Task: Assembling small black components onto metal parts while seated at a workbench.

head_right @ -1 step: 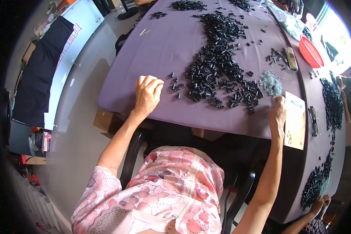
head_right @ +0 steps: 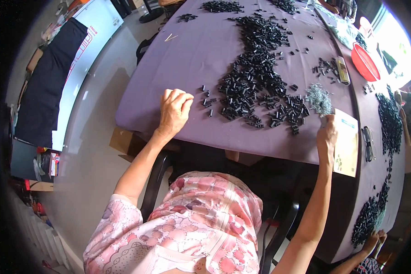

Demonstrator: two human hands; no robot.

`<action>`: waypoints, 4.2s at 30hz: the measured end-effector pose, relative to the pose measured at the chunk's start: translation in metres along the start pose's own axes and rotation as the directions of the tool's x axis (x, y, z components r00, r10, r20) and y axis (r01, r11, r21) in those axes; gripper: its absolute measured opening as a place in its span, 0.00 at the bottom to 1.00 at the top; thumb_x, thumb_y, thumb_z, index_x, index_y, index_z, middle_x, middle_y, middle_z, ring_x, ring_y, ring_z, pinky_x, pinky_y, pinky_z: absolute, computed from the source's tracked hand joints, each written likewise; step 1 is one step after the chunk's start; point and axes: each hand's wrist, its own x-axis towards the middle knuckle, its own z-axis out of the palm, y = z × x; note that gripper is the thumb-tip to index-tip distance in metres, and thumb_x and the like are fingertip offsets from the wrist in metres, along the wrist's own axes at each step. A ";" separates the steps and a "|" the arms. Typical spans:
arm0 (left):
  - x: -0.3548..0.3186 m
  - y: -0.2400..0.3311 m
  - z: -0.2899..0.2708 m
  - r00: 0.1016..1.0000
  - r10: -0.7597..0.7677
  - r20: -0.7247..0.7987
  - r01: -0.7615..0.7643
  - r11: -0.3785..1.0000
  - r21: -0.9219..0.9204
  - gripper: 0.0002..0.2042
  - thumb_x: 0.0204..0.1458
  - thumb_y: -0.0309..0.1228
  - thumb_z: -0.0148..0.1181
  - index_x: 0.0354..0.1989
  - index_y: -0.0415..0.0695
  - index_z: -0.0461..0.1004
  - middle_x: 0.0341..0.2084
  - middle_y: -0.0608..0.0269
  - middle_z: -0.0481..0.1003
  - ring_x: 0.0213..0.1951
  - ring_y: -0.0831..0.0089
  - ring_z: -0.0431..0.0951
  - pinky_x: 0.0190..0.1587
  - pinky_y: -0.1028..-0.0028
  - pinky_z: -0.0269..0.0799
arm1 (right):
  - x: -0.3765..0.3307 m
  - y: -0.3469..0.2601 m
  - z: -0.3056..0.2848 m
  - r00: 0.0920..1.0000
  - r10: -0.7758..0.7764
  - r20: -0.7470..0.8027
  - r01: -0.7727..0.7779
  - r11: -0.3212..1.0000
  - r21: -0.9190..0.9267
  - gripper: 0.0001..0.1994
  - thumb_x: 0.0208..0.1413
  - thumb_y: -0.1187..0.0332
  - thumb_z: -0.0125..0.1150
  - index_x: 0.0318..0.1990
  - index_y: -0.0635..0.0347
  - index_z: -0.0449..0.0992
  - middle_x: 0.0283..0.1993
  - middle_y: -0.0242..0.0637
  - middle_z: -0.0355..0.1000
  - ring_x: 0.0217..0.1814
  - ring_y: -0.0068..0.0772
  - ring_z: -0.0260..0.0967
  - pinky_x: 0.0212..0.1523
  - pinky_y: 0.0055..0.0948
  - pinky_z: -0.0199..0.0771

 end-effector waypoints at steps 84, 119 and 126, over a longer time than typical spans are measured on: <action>-0.035 0.115 0.007 0.856 -0.110 0.506 0.513 0.301 -0.804 0.06 0.49 0.19 0.58 0.35 0.39 0.71 0.29 0.71 0.71 0.32 0.86 0.69 0.36 0.83 0.68 | -0.117 -0.186 -0.032 0.865 -0.499 -0.048 0.441 0.713 0.545 0.20 0.34 0.85 0.54 0.41 0.62 0.71 0.36 0.44 0.71 0.36 0.45 0.71 0.34 0.35 0.74; -0.031 0.098 0.017 0.809 -0.331 0.485 0.544 0.112 -0.832 0.05 0.51 0.22 0.57 0.35 0.41 0.69 0.24 0.73 0.69 0.25 0.86 0.67 0.30 0.84 0.66 | -0.042 -0.160 0.033 0.735 -0.678 0.020 0.661 0.723 0.202 0.20 0.37 0.78 0.56 0.43 0.58 0.75 0.50 0.39 0.68 0.57 0.44 0.59 0.57 0.42 0.58; -0.032 0.098 0.019 0.800 -0.355 0.484 0.538 0.067 -0.841 0.07 0.52 0.23 0.56 0.39 0.40 0.70 0.26 0.71 0.70 0.25 0.85 0.67 0.30 0.83 0.67 | -0.036 -0.121 0.028 0.821 -0.571 -0.002 0.567 0.814 0.126 0.23 0.32 0.83 0.53 0.43 0.59 0.75 0.52 0.39 0.66 0.59 0.45 0.57 0.58 0.41 0.56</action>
